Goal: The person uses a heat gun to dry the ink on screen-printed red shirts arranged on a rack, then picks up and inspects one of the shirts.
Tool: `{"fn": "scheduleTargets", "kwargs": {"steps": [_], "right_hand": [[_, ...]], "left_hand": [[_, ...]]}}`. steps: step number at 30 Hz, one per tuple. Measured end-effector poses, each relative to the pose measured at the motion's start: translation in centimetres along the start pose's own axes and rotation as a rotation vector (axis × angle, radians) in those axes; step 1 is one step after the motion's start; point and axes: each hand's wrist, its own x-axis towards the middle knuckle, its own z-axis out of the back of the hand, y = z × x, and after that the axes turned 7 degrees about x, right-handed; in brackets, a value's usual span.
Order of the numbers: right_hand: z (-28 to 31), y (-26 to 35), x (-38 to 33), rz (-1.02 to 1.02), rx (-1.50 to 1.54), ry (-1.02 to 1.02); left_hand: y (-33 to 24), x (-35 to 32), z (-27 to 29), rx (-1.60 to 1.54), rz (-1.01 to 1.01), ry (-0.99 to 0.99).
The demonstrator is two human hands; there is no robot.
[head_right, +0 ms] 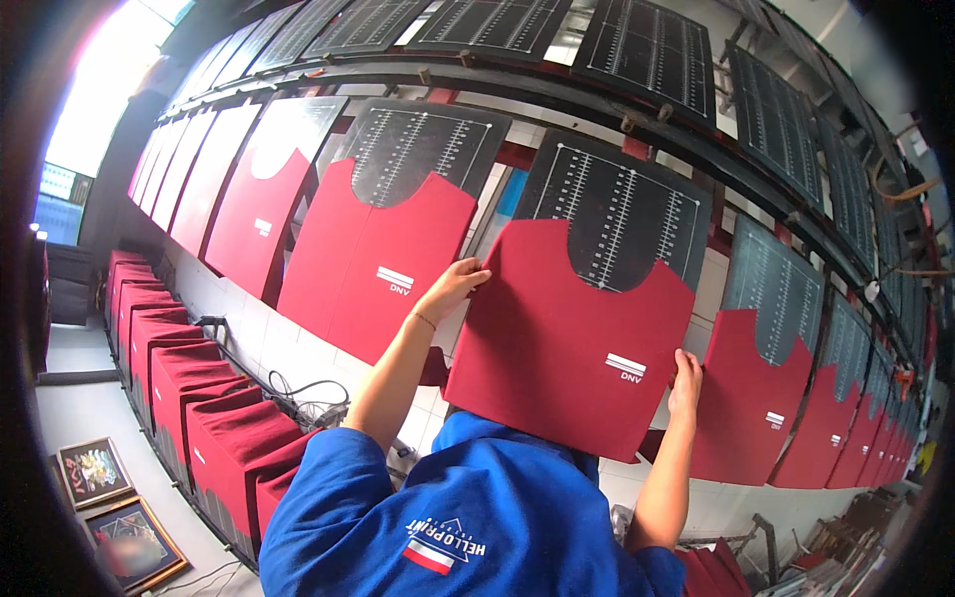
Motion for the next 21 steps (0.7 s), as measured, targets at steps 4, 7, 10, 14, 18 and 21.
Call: {"fn": "scheduleTargets", "kwargs": {"steps": [4,7,10,14,18,21], "right_hand": [[0.6,0.3,-0.5,-0.013,-0.161,-0.006],[0.7,0.1,0.1,0.189,-0.307,-0.033],[0.9,0.5,-0.1,0.320,-0.590,-0.081],[-0.4,1.0,-1.2,0.438,-0.640,-0.105],[-0.2,0.9,-4.5,0.389,-0.541,-0.124],[2.3,-3.5,-8.3,0.240,-0.478,-0.024]], "left_hand": [[0.4,0.3,-0.3,-0.166,0.037,-0.041],[0.3,0.1,-0.1,-0.130,-0.050,-0.070],[0.4,0.2,-0.5,-0.224,0.000,-0.039],[0.5,0.1,-0.6,-0.271,-0.005,-0.023],[0.8,-4.6,-1.9,0.099,-0.021,-0.118],[8.7,-10.0,-1.4,0.216,-0.056,-0.123]]}}
